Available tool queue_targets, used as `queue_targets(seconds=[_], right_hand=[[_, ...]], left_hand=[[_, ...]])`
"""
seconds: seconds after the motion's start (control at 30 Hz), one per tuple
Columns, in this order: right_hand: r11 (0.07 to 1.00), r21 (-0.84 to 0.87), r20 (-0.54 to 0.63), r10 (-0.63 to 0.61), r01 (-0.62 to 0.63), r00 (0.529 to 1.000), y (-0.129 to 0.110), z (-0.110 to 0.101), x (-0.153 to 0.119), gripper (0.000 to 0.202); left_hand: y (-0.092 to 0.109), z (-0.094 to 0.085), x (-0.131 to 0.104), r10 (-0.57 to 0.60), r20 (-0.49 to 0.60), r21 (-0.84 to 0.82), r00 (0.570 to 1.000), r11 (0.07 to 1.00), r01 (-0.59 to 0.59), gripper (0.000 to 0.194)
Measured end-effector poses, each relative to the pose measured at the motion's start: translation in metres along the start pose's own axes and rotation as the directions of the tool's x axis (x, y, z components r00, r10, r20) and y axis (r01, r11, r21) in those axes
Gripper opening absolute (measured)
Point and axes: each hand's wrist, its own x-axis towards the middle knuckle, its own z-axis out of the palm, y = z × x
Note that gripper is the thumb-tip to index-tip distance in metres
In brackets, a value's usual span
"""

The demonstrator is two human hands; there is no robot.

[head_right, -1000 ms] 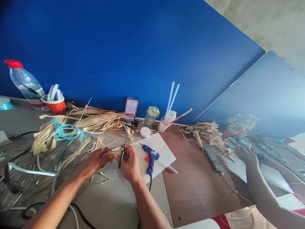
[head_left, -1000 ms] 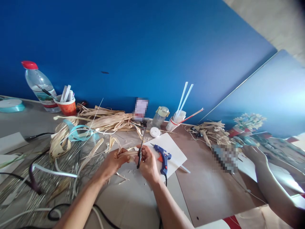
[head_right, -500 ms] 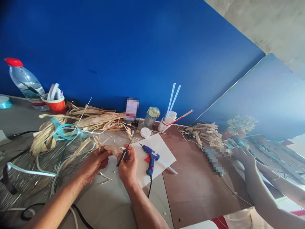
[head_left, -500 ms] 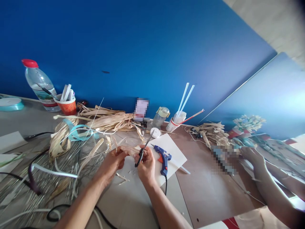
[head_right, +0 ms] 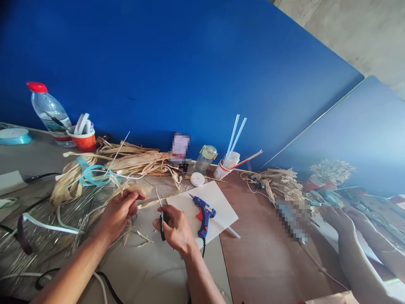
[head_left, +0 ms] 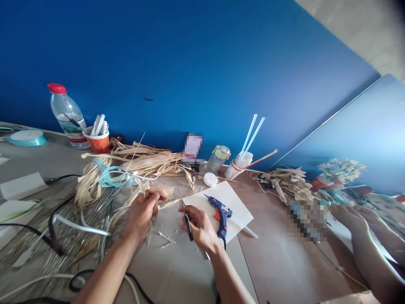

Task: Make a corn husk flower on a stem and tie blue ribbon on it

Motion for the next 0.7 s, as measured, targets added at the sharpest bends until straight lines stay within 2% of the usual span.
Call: queue_targets(seconds=[0.13, 0.4, 0.7], right_hand=[[0.997, -0.063, 0.065, 0.039, -0.035, 0.997, -0.003, -0.0054, -0.001, 0.027], [0.989, -0.149, 0.093, 0.036, -0.022, 0.995, -0.0089, 0.0, -0.0033, 0.023], [0.999, -0.028, 0.128, 0.036, -0.033, 0.991, -0.0045, 0.0033, -0.0007, 0.02]], left_hand=[[-0.0015, -0.0011, 0.0002, -0.004, 0.023, 0.033, 1.0, 0.999, 0.003, 0.026], [-0.0061, -0.0014, 0.0016, 0.024, 0.014, 0.034, 1.0, 0.999, -0.024, 0.025], [-0.0037, 0.0027, -0.0019, 0.015, 0.008, 0.109, 1.0, 0.994, -0.016, 0.027]])
